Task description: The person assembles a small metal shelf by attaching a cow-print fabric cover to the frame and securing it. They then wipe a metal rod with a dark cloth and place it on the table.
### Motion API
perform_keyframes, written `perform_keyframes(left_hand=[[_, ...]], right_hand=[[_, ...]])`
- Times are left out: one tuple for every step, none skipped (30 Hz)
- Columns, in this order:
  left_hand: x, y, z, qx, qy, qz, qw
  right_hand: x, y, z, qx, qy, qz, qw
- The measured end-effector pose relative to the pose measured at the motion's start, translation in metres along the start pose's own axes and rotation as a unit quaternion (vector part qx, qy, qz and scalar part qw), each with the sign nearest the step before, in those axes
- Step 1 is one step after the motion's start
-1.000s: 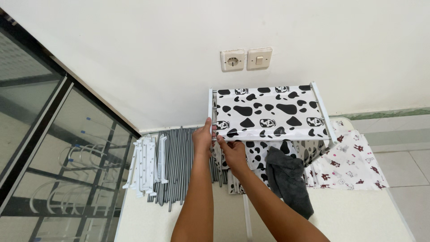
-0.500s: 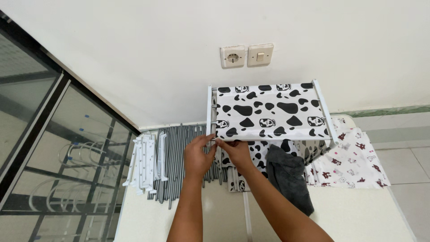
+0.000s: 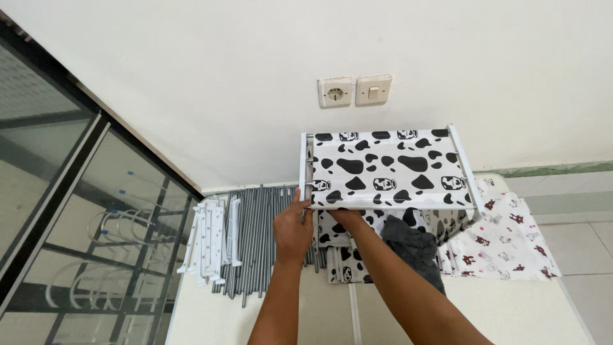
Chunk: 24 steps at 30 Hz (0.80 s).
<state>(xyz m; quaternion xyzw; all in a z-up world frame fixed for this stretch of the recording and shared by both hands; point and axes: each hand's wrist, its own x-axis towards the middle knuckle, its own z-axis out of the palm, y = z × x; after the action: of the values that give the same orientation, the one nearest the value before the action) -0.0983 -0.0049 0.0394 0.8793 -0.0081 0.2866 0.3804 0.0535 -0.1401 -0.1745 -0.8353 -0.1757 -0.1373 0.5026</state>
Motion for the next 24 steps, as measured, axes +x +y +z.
perform_keyframes(left_hand=[[0.001, -0.001, 0.002, 0.001, 0.003, 0.001, 1.0], [0.002, -0.002, 0.003, 0.003, 0.006, 0.002, 1.0], [0.0, -0.002, 0.004, -0.011, 0.02, 0.018, 1.0], [0.0, -0.003, 0.005, -0.024, 0.035, 0.035, 0.998], [-0.001, -0.004, 0.005, -0.037, 0.051, 0.052, 0.997], [-0.002, -0.005, 0.005, -0.032, 0.037, 0.036, 0.998], [-0.001, -0.006, 0.005, -0.027, 0.023, 0.022, 0.999], [0.0, -0.007, 0.005, -0.022, 0.01, 0.007, 1.0], [0.0, -0.007, 0.004, -0.024, 0.015, 0.013, 1.0], [-0.001, -0.007, 0.003, -0.025, 0.019, 0.019, 0.999], [0.0, -0.007, 0.003, -0.027, 0.024, 0.026, 0.999], [0.0, -0.006, 0.003, -0.03, 0.02, 0.014, 0.999], [0.0, -0.006, 0.003, -0.032, 0.016, 0.002, 0.999], [0.0, -0.006, 0.003, -0.034, 0.012, -0.01, 0.999], [0.0, -0.006, 0.003, -0.032, 0.014, -0.009, 0.999], [0.0, -0.006, 0.003, -0.03, 0.017, -0.008, 0.999], [0.0, -0.006, 0.003, -0.029, 0.02, -0.006, 0.999], [-0.001, -0.005, 0.004, -0.03, 0.011, -0.012, 0.999], [-0.001, -0.005, 0.003, -0.03, 0.003, -0.018, 0.999], [0.0, -0.004, 0.002, -0.031, -0.005, -0.024, 0.999], [0.0, -0.002, 0.001, -0.035, 0.006, -0.008, 0.999], [0.001, 0.0, -0.001, -0.04, 0.017, 0.007, 0.999], [0.001, 0.002, -0.004, -0.045, 0.028, 0.022, 0.998], [0.001, 0.005, -0.007, -0.043, 0.022, 0.021, 0.999]], right_hand=[[0.004, 0.0, 0.004, 0.013, -0.013, 0.026, 1.0], [0.007, -0.001, 0.005, 0.017, -0.016, 0.032, 0.999], [0.007, -0.004, 0.006, 0.018, -0.02, 0.036, 0.999], [0.006, -0.007, 0.006, 0.018, -0.024, 0.042, 0.999], [0.006, -0.011, 0.006, 0.02, -0.027, 0.043, 0.999], [0.006, -0.015, 0.006, 0.021, -0.031, 0.045, 0.998], [0.007, -0.018, 0.006, 0.022, -0.034, 0.046, 0.998], [0.009, -0.022, 0.006, 0.022, -0.036, 0.048, 0.998], [0.009, -0.024, 0.005, 0.023, -0.038, 0.048, 0.998], [0.009, -0.025, 0.004, 0.022, -0.039, 0.049, 0.998], [0.01, -0.026, 0.003, 0.021, -0.04, 0.049, 0.998], [0.012, -0.026, 0.001, 0.019, -0.043, 0.05, 0.998], [0.011, -0.027, 0.001, 0.018, -0.045, 0.053, 0.997], [0.012, -0.027, 0.0, 0.018, -0.048, 0.055, 0.997], [0.012, -0.027, -0.001, 0.018, -0.049, 0.057, 0.997], [0.011, -0.027, -0.001, 0.017, -0.053, 0.06, 0.997], [0.012, -0.027, -0.002, 0.018, -0.055, 0.061, 0.996], [0.012, -0.027, -0.002, 0.018, -0.057, 0.063, 0.996], [0.013, -0.028, -0.002, 0.02, -0.06, 0.064, 0.996], [0.014, -0.029, -0.001, 0.021, -0.062, 0.066, 0.996], [0.014, -0.03, -0.002, 0.023, -0.064, 0.068, 0.995], [0.015, -0.03, -0.002, 0.025, -0.067, 0.068, 0.995], [0.015, -0.03, -0.003, 0.03, -0.069, 0.072, 0.995], [0.014, -0.03, -0.004, 0.035, -0.073, 0.076, 0.994]])
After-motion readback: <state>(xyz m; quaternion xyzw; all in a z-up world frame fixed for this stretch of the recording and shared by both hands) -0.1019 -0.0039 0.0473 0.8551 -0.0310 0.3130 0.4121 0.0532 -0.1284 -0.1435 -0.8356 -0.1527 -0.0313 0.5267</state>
